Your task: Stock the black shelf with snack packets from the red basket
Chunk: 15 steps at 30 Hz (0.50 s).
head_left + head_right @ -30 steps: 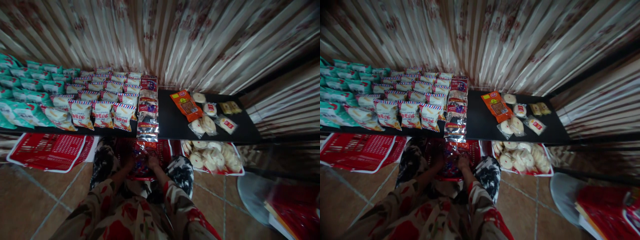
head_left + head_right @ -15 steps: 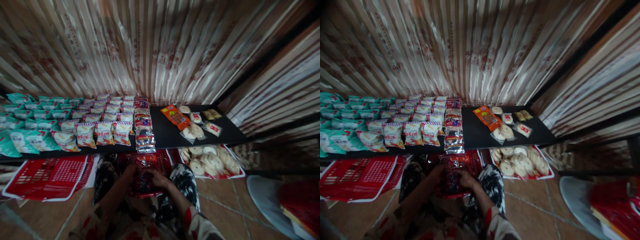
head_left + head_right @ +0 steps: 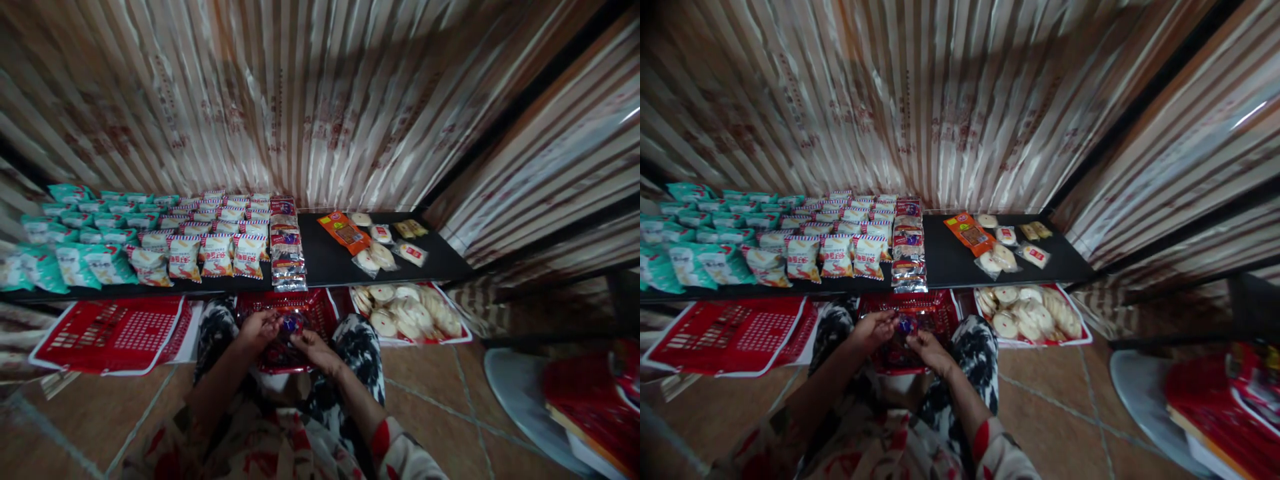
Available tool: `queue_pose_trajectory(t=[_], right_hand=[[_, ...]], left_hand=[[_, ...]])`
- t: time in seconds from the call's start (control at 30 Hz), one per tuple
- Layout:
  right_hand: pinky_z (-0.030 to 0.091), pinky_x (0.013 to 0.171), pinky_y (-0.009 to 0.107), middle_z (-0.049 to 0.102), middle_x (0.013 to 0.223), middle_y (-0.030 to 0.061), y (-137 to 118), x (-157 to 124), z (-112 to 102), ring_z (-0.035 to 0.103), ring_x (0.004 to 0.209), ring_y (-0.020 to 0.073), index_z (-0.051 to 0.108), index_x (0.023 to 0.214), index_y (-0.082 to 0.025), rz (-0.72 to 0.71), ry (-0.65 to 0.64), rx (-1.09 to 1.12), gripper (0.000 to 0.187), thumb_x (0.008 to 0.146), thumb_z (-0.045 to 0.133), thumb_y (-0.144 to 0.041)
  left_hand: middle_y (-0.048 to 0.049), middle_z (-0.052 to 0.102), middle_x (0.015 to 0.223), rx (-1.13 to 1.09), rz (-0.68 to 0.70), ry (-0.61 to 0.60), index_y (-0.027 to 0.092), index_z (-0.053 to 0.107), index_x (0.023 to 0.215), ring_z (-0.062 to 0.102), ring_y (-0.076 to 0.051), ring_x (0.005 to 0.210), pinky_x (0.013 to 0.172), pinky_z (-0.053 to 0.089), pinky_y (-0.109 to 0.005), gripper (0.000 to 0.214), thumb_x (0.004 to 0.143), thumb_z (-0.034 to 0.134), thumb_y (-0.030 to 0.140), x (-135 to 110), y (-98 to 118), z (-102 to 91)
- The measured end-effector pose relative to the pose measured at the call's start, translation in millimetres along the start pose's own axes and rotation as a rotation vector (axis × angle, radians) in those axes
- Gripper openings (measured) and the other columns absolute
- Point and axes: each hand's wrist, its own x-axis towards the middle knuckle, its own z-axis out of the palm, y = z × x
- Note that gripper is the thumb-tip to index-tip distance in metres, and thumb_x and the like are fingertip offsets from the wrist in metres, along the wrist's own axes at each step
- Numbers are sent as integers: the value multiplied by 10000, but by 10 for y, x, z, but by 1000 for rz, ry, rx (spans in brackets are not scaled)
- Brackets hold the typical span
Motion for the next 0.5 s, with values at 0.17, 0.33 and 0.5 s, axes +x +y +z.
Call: queue_pose_trajectory(t=[0.17,0.33,0.5], right_hand=[[458,621,283,631,689,-15,-219,-106,15,562,618,137,626,794,-173,-63,157,89,481,607,684,-612],[452,607,281,654,671,-7,-411,-173,-108,567,586,143,642,786,-170,-165,271,124,465,616,685,-601],[439,610,275,648,643,-4,-496,-211,-130,568,582,143,635,791,-163,-234,250,186,466,612,697,-589]], left_hand=[[-31,601,639,25,95,-7,130,570,871,633,-128,553,488,452,-193,125,844,468,197,-251,42,87],[-9,595,643,190,312,50,128,598,858,601,-94,558,541,422,-179,115,782,517,160,-450,3,167],[-20,633,775,474,450,-22,141,644,853,565,-88,652,519,363,-166,224,681,667,282,-529,-186,177]])
